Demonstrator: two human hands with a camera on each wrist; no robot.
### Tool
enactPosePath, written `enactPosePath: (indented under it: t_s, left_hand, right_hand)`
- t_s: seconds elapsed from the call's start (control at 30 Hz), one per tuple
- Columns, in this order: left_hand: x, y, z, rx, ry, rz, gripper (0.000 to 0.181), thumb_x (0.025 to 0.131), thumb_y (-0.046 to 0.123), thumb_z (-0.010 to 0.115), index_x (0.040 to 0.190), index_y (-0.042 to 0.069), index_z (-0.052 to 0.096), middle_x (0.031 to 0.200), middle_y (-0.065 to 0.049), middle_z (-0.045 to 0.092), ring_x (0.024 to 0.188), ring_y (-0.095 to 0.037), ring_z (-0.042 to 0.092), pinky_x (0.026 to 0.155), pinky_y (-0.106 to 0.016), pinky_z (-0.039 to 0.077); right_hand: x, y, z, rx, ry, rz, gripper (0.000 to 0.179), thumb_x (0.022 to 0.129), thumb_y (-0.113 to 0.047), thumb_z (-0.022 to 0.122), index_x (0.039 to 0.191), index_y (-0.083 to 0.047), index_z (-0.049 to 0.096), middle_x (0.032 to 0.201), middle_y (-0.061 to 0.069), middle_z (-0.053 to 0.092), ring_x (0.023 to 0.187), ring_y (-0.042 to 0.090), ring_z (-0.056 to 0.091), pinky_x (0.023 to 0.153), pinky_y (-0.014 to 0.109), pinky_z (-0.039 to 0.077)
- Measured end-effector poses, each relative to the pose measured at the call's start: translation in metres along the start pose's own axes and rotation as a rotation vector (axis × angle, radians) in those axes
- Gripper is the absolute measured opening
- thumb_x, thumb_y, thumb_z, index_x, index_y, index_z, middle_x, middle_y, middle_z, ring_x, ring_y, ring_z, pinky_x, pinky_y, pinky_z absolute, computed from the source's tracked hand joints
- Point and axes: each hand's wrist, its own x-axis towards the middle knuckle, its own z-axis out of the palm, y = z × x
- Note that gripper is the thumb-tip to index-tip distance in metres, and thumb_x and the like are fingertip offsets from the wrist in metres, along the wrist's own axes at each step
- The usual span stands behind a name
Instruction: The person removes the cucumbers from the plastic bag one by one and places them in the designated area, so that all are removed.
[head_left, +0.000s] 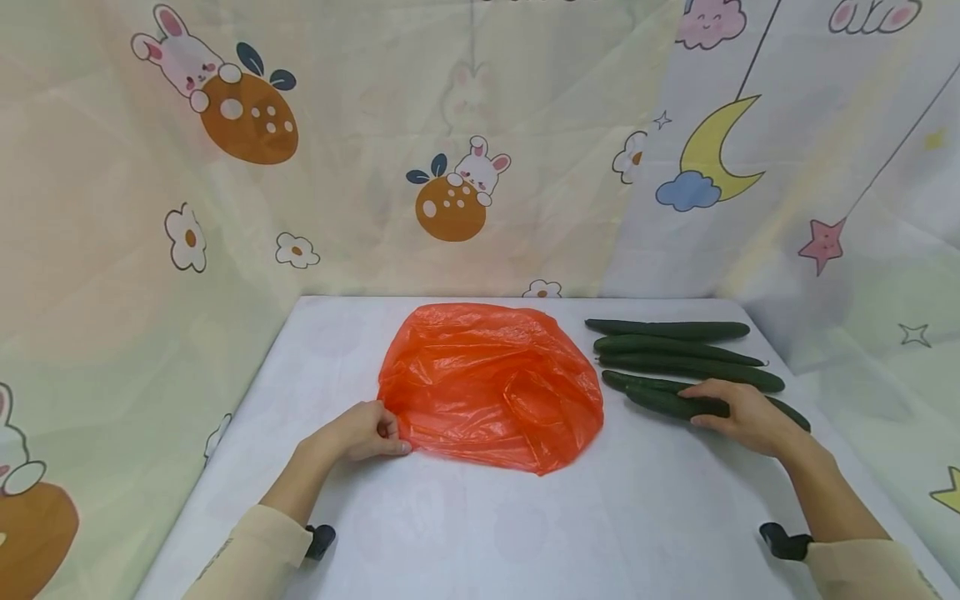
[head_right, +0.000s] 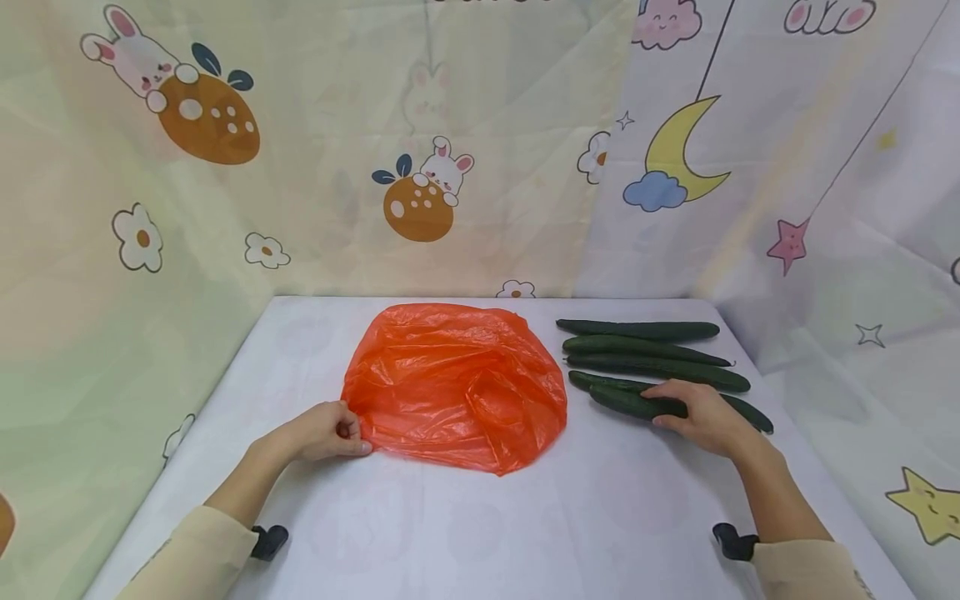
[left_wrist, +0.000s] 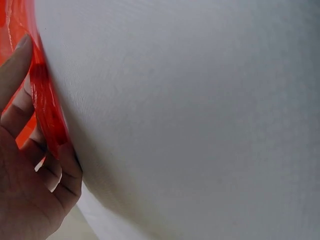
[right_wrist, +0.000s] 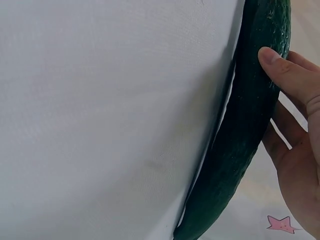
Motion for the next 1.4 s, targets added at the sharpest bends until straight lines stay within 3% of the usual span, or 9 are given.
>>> enactPosePath:
  t_s: [0.17,0.37,0.53,0.9,1.23,1.4]
  left_hand:
    - [-0.001,0.000,0.000,0.008,0.002,0.011,0.033,0.084,0.040,0.085,0.069,0.018,0.066,0.067,0.004,0.056,0.075,-0.015,0.052,0.068,-0.030,0.042]
    - [-0.001,0.001,0.000,0.014,0.002,0.014,0.033,0.085,0.041,0.084,0.070,0.017,0.065,0.066,0.003,0.056,0.073,-0.015,0.052,0.066,-0.030,0.042]
    - [0.000,0.001,0.001,0.021,-0.002,-0.001,0.032,0.085,0.041,0.084,0.070,0.019,0.066,0.067,0.003,0.056,0.073,-0.015,0.052,0.067,-0.031,0.043]
    - [0.001,-0.003,0.002,0.030,0.016,0.041,0.034,0.087,0.041,0.082,0.069,0.019,0.064,0.064,0.005,0.054,0.071,-0.014,0.052,0.067,-0.030,0.042]
    - [-0.005,0.012,-0.008,0.027,-0.067,0.002,0.029,0.090,0.038,0.079,0.074,0.017,0.065,0.068,0.002,0.056,0.072,-0.015,0.053,0.068,-0.031,0.043]
    - [-0.008,0.016,-0.014,0.051,-0.102,-0.017,0.026,0.091,0.039,0.078,0.078,0.018,0.068,0.070,0.002,0.058,0.073,-0.015,0.053,0.068,-0.031,0.043]
  right_hand:
    - [0.000,0.000,0.002,-0.013,0.005,-0.013,0.042,0.086,-0.018,0.083,0.126,-0.015,0.071,0.126,0.010,0.070,0.120,0.042,0.061,0.095,0.063,0.047]
    - [0.001,0.002,0.012,-0.080,0.030,-0.065,0.040,0.084,-0.016,0.085,0.122,-0.015,0.073,0.122,0.004,0.072,0.116,0.035,0.065,0.093,0.051,0.051]
    - [0.000,0.000,0.013,-0.058,0.014,-0.038,0.041,0.086,-0.014,0.083,0.125,-0.011,0.071,0.125,0.011,0.070,0.119,0.040,0.062,0.096,0.057,0.049]
    - [0.005,-0.009,0.008,-0.014,-0.010,0.003,0.037,0.089,-0.008,0.079,0.125,-0.006,0.070,0.127,0.017,0.068,0.122,0.046,0.059,0.099,0.065,0.045]
    - [0.011,-0.020,-0.004,-0.037,0.025,-0.030,0.033,0.091,-0.012,0.078,0.122,-0.004,0.071,0.121,0.014,0.071,0.116,0.043,0.063,0.095,0.063,0.048]
    - [0.018,-0.029,-0.002,-0.051,-0.007,-0.048,0.032,0.093,-0.016,0.076,0.123,-0.006,0.071,0.122,0.012,0.070,0.116,0.040,0.063,0.097,0.061,0.048]
